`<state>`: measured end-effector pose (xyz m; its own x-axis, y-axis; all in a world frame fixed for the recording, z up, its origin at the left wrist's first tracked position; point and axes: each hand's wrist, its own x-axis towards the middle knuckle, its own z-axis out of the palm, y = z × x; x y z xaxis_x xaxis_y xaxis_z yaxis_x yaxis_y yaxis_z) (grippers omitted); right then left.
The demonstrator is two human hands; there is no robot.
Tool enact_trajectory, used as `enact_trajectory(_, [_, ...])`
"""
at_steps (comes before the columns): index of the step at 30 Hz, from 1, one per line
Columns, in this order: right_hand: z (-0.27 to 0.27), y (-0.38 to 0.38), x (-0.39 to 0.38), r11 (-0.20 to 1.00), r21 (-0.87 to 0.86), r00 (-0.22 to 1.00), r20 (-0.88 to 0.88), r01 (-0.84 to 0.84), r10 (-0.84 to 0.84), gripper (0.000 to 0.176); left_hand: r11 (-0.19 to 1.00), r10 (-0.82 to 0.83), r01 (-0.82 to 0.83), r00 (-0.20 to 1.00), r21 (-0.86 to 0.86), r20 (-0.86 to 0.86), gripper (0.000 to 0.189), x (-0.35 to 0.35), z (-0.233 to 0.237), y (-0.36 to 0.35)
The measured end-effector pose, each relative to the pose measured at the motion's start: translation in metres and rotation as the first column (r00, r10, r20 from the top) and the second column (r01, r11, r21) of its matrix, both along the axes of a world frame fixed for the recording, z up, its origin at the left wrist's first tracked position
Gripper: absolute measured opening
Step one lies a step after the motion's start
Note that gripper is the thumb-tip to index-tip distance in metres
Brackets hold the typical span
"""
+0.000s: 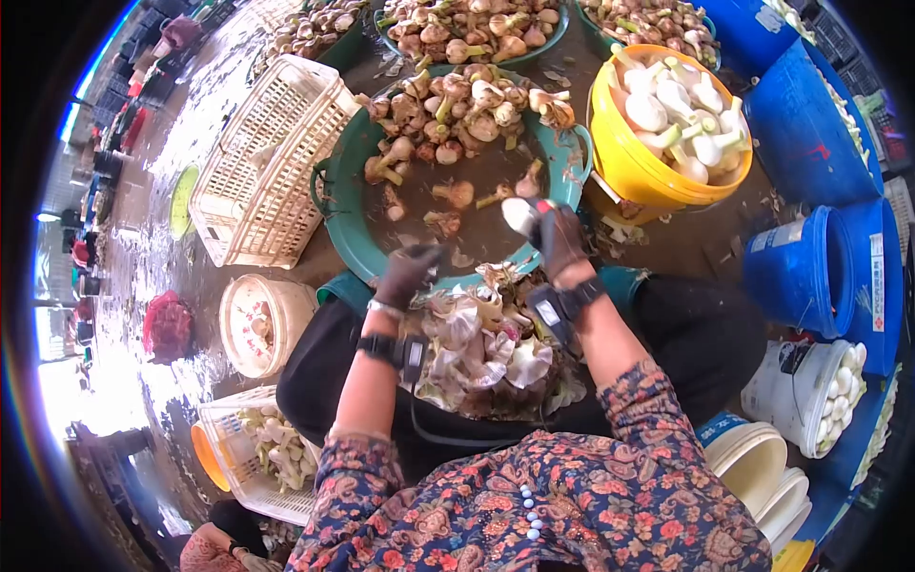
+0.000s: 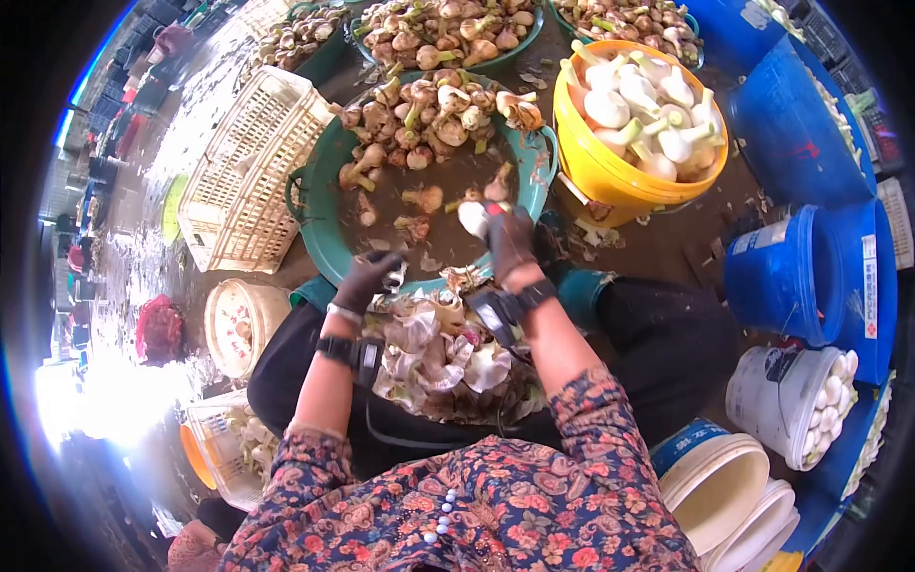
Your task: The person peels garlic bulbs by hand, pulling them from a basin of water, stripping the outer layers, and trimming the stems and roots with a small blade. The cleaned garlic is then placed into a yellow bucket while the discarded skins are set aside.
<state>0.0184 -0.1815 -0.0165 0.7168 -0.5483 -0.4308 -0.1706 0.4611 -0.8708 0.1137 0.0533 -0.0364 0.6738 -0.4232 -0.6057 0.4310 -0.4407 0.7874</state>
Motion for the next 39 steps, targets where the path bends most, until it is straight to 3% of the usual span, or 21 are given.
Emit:
enact_trajectory(2, [0.038, 0.019, 0.051, 0.983, 0.036, 0.88, 0.452, -0.181, 0.146, 0.034, 0.959, 0.24, -0.256, 0.962, -0.12, -0.13, 0.035, 0.03, -0.032, -0.01])
enact_trajectory(4, [0.128, 0.045, 0.074, 0.841, 0.308, 0.784, 0.588, -0.446, 0.2, 0.043, 0.974, 0.184, -0.176, 0.982, 0.146, -0.039, 0.041, 0.058, -0.078, -0.024])
enact_trajectory(5, [0.124, 0.044, 0.081, 0.84, 0.304, 0.784, 0.585, -0.45, 0.209, 0.043, 0.956, -0.248, 0.144, 0.861, 0.254, 0.445, 0.04, 0.072, -0.13, -0.02])
enact_trajectory(6, [0.119, 0.042, 0.087, 0.847, 0.297, 0.812, 0.534, -0.441, 0.235, 0.046, 0.803, -0.592, 0.338, 0.366, 0.491, 0.718, 0.04, 0.082, -0.167, -0.018])
enact_trajectory(8, [0.093, 0.033, 0.09, 0.906, 0.22, 0.9, 0.336, -0.36, 0.276, 0.048, 0.768, -0.633, 0.361, 0.3, 0.53, 0.713, 0.043, 0.079, -0.16, -0.045])
enact_trajectory(10, [0.03, 0.019, 0.073, 0.943, 0.173, 0.958, 0.092, -0.285, 0.272, 0.049, 0.544, -0.838, 0.309, 0.162, 0.78, 0.521, 0.042, 0.07, -0.165, -0.061])
enact_trajectory(11, [-0.002, 0.013, 0.063, 0.942, 0.201, 0.962, 0.005, -0.268, 0.273, 0.05, 0.656, -0.75, 0.415, 0.265, 0.631, 0.606, 0.04, 0.073, -0.174, -0.058])
enact_trajectory(12, [-0.037, 0.011, 0.053, 0.951, -0.119, 0.953, -0.133, -0.286, 0.27, 0.05, 0.655, -0.75, 0.424, 0.267, 0.625, 0.604, 0.04, 0.068, -0.169, -0.062])
enact_trajectory(13, [-0.058, 0.011, 0.043, 0.851, -0.419, 0.939, -0.262, -0.317, 0.221, 0.051, 0.928, -0.37, 0.346, 0.834, 0.134, 0.41, 0.039, 0.061, -0.152, -0.067])
enact_trajectory(14, [-0.055, 0.013, 0.036, 0.854, -0.417, 0.94, -0.266, -0.311, 0.212, 0.051, 0.97, 0.047, -0.079, 0.989, -0.23, -0.143, 0.04, 0.055, -0.129, -0.07])
enact_trajectory(16, [-0.039, 0.02, 0.024, 0.63, -0.676, 0.912, -0.385, -0.383, 0.141, 0.046, 0.943, -0.011, -0.022, 0.995, -0.331, -0.098, 0.047, 0.034, -0.082, -0.069])
enact_trajectory(18, [-0.033, 0.024, 0.017, 0.56, -0.716, 0.899, -0.415, -0.417, 0.14, 0.04, 0.917, -0.138, 0.205, 0.968, -0.344, 0.208, 0.05, 0.014, -0.044, -0.07])
enact_trajectory(20, [-0.031, 0.029, 0.012, 0.467, -0.774, 0.903, -0.384, -0.428, 0.191, 0.035, 0.915, -0.342, 0.403, 0.808, -0.027, 0.479, 0.046, 0.0, -0.016, -0.069])
enact_trajectory(22, [-0.02, 0.033, 0.002, 0.415, -0.812, 0.91, -0.395, -0.411, 0.13, 0.029, 0.907, -0.396, 0.377, 0.606, 0.19, 0.69, 0.05, -0.015, 0.005, -0.069])
enact_trajectory(25, [-0.003, 0.033, -0.014, 0.428, -0.792, 0.899, -0.405, -0.435, 0.164, 0.03, 0.874, -0.448, 0.419, 0.502, 0.246, 0.739, 0.052, -0.028, 0.04, -0.069])
enact_trajectory(26, [-0.007, 0.031, -0.021, 0.431, -0.794, 0.903, -0.401, -0.428, 0.156, 0.03, 0.871, -0.452, 0.425, 0.495, 0.247, 0.742, 0.052, -0.031, 0.041, -0.067])
enact_trajectory(28, [-0.012, 0.019, -0.036, 0.719, -0.597, 0.932, -0.175, -0.356, 0.317, 0.028, 0.882, -0.337, 0.453, 0.801, -0.131, 0.495, 0.053, -0.033, 0.039, -0.061])
enact_trajectory(29, [0.001, 0.017, -0.043, 0.933, -0.134, 0.943, -0.072, -0.333, 0.326, 0.023, 0.861, -0.31, 0.387, 0.914, -0.33, 0.261, 0.051, -0.038, 0.052, -0.06])
enact_trajectory(32, [0.018, 0.024, -0.065, 0.976, 0.076, 0.977, -0.053, -0.204, 0.208, 0.022, 0.861, -0.315, 0.379, 0.921, -0.34, 0.23, 0.05, -0.054, 0.075, -0.059])
enact_trajectory(36, [0.018, 0.032, -0.08, 0.959, -0.258, 0.993, -0.05, -0.12, 0.111, 0.029, 0.868, -0.254, 0.279, 0.96, -0.412, 0.116, 0.053, -0.074, 0.06, -0.058])
enact_trajectory(39, [0.035, 0.03, -0.092, 0.943, -0.225, 0.963, -0.167, -0.245, 0.21, 0.039, 0.869, -0.27, 0.351, 0.927, -0.349, 0.258, 0.049, -0.087, 0.06, -0.058])
